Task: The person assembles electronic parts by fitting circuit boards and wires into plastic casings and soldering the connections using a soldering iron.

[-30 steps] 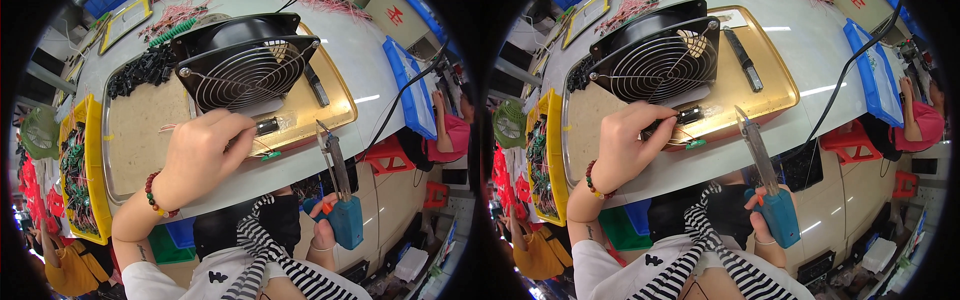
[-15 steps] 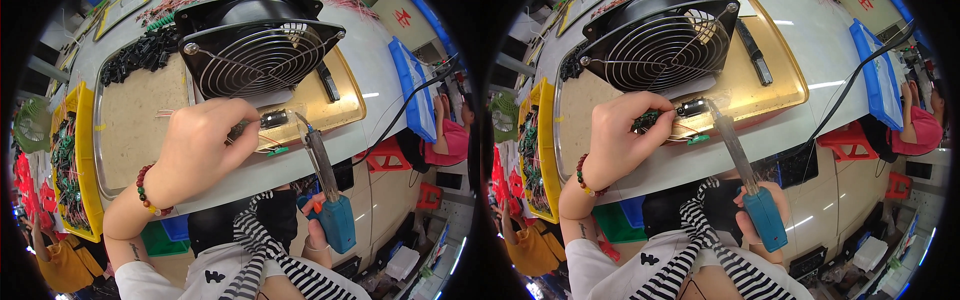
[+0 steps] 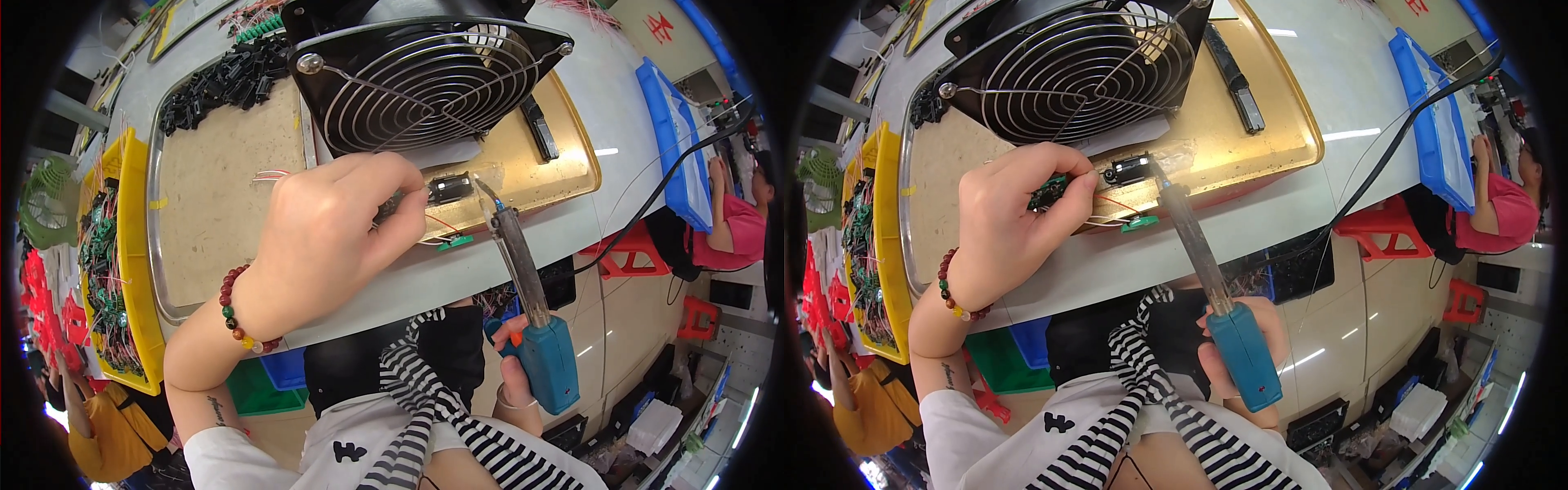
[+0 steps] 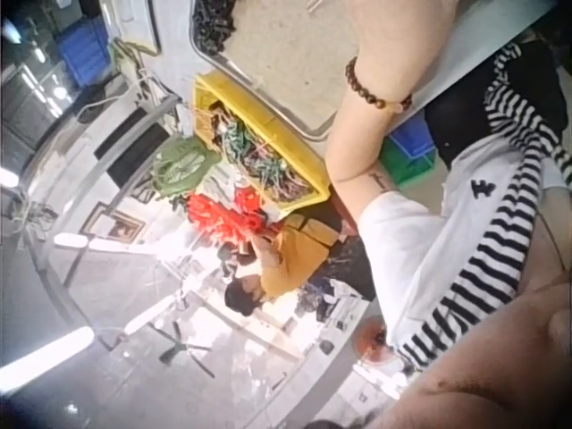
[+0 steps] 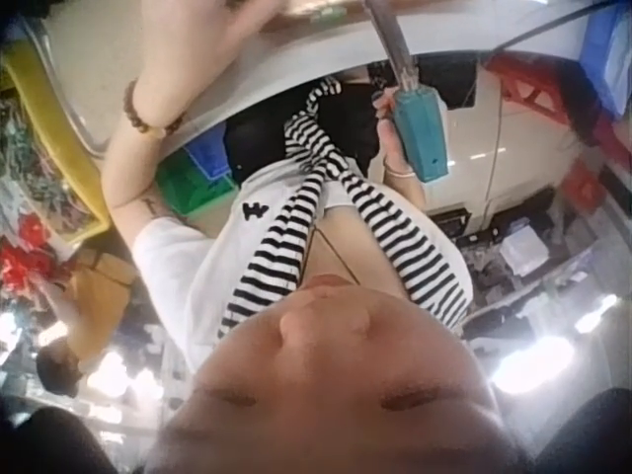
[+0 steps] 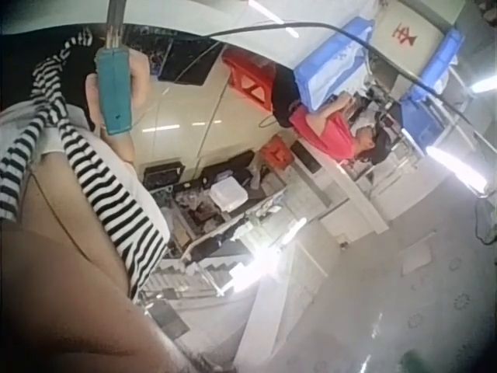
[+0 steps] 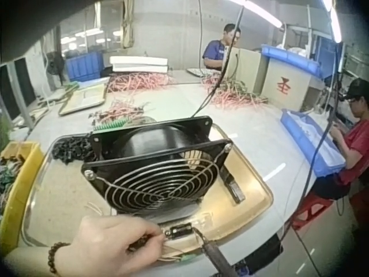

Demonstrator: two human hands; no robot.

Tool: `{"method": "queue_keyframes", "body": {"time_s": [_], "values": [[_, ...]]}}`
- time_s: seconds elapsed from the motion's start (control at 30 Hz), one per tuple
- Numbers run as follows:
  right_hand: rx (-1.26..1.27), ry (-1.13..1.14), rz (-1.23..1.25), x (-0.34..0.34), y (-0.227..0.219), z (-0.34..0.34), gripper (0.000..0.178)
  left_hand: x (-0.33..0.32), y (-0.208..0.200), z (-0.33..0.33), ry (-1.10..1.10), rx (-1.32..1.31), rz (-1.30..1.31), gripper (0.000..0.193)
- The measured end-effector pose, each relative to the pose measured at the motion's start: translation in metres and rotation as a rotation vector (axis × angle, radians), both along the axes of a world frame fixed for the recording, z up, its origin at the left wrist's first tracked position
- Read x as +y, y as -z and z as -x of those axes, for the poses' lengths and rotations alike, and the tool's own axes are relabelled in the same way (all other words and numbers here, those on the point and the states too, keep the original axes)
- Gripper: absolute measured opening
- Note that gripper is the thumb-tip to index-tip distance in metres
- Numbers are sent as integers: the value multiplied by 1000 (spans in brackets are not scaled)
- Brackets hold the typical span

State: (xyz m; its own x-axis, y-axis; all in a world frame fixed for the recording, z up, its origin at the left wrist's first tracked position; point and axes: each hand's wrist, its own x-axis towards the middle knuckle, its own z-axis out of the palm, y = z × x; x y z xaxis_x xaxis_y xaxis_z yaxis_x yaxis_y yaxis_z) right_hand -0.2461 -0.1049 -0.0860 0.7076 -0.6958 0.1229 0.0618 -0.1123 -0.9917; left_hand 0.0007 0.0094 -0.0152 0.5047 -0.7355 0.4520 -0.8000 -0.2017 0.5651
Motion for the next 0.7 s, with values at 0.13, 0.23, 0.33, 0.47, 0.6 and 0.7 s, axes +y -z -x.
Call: {"method": "queue_keyframes", "body": {"time_s": [0.13,0.23,0.33,0.47,0.6,0.7], "values": [[-7,-15,90,-2,1,-1,27,-2,-1,-1,2,-5,-10,6],[-26,-11,127,-3,3,0,25,-3,0,-1,8,-19,2,5],[1,-12,83,-1,5,0,24,-1,1,-2,5,-42,9,6],[36,-22,128,-4,14,7,25,-2,2,-3,16,-43,8,6],[28,-66,159,-7,12,8,24,-2,2,-3,20,-44,15,6],[65,-63,86,-5,7,9,24,-2,2,-3,13,-49,15,6]]}}
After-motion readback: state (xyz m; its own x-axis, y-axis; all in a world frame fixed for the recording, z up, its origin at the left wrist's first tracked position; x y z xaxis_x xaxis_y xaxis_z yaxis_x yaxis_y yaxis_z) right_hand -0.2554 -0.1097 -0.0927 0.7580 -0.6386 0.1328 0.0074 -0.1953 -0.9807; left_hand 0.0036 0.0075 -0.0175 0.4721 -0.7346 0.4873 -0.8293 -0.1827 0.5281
